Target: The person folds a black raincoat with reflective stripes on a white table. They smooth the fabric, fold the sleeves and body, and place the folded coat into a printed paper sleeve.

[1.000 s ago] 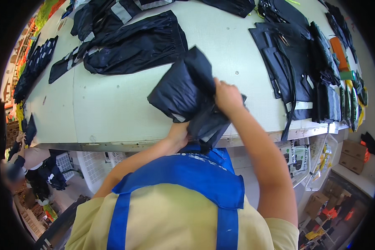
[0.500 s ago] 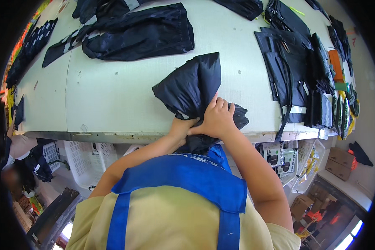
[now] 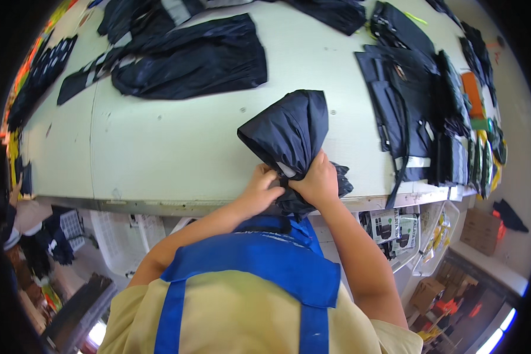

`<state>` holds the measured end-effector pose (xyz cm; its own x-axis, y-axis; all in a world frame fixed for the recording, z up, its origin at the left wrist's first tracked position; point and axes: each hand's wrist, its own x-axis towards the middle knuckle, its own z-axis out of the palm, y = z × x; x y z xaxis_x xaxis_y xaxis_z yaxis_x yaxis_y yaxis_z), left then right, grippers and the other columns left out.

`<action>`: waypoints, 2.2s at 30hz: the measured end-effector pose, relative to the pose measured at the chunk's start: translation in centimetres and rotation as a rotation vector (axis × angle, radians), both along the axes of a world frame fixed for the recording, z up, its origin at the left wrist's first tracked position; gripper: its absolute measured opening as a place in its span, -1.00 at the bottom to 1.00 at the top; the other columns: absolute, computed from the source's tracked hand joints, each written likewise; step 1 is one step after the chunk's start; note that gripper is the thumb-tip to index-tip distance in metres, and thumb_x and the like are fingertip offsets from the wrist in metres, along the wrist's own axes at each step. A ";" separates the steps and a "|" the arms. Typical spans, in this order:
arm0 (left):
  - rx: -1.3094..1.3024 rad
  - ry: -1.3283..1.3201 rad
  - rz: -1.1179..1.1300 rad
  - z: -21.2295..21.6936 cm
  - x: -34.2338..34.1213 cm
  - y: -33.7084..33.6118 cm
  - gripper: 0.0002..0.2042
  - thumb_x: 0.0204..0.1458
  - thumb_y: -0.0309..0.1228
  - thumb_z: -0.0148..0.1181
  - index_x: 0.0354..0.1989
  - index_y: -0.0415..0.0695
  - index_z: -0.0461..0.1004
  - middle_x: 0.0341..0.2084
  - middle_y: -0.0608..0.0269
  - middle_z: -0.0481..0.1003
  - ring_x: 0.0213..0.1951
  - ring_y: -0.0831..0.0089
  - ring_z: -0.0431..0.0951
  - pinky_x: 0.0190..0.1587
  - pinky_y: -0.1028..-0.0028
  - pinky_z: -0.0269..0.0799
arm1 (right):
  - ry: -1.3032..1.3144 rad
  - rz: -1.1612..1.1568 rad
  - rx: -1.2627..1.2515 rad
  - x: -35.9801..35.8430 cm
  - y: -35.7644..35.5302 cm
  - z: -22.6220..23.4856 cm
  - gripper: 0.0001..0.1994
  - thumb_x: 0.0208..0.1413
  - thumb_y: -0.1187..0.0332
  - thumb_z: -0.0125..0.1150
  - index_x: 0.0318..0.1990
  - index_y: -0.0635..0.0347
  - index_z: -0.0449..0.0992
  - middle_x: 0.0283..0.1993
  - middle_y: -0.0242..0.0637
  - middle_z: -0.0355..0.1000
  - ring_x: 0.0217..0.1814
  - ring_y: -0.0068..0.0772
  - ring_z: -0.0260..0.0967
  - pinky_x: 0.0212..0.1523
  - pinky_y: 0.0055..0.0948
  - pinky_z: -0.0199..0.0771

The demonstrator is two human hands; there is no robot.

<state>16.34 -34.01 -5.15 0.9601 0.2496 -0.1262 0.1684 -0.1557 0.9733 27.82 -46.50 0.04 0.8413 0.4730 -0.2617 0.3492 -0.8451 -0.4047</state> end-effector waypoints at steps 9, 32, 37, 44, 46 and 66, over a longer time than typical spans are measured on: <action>-0.086 -0.016 -0.104 -3.7 16.7 2.4 -0.68 0.06 -0.52 -0.01 0.02 -0.25 0.39 -0.13 0.19 0.45 -0.15 0.43 0.46 -0.03 0.46 0.38 | 0.147 -0.422 0.038 1.2 -10.6 2.1 -0.08 -0.44 0.24 0.50 0.15 0.33 0.11 -0.02 0.21 0.37 0.06 0.20 0.33 0.05 -0.13 0.35; -0.418 0.319 0.334 -2.7 14.5 -0.1 -0.89 0.22 -0.43 -0.08 -0.18 -0.19 0.20 -0.39 0.18 0.40 -0.45 0.47 0.48 -0.47 0.44 0.47 | 0.139 -0.577 0.304 1.8 -17.6 3.9 -0.10 -0.50 0.42 0.50 0.17 0.30 0.20 -0.03 0.04 0.44 0.06 -0.05 0.40 0.14 -0.31 0.28; -0.418 0.348 0.472 -3.8 3.6 3.9 -0.92 0.24 -0.46 -0.13 -0.16 -0.16 0.18 -0.33 0.17 0.41 -0.45 0.45 0.49 -0.46 0.45 0.49 | 0.155 -0.320 0.134 2.0 -15.6 7.1 -0.04 -0.51 0.38 0.51 0.21 0.30 0.13 -0.03 0.15 0.41 0.05 0.17 0.35 0.06 -0.18 0.34; -0.514 0.275 0.598 -2.1 -2.6 2.6 -0.52 0.08 -0.46 0.18 0.11 -0.18 0.08 -0.11 0.08 0.39 -0.09 0.41 0.43 -0.05 0.41 0.40 | 0.267 -0.409 0.477 2.4 -15.4 5.3 -0.23 -0.44 0.50 0.46 0.10 0.32 0.29 -0.03 -0.10 0.46 0.00 -0.25 0.39 0.11 -0.39 0.29; -0.258 0.289 0.511 -1.8 -2.0 1.6 -0.12 -0.18 -0.53 0.36 0.27 -0.31 -0.15 0.12 -0.14 0.22 0.14 0.18 0.28 0.16 0.34 0.24 | 0.291 -0.502 0.505 2.4 -14.0 3.6 -0.25 -0.44 0.53 0.43 0.09 0.35 0.30 -0.03 -0.10 0.46 -0.01 -0.26 0.38 0.09 -0.40 0.30; -0.594 0.222 0.671 -1.0 1.3 2.5 -0.43 -0.09 -0.56 0.21 0.12 -0.29 0.12 -0.01 -0.05 0.36 -0.06 0.23 0.45 -0.02 0.35 0.39 | 0.461 -0.759 0.825 2.4 -15.5 1.6 -0.43 -0.38 0.55 0.41 -0.06 0.35 0.40 -0.17 -0.25 0.45 -0.15 -0.39 0.37 -0.07 -0.52 0.35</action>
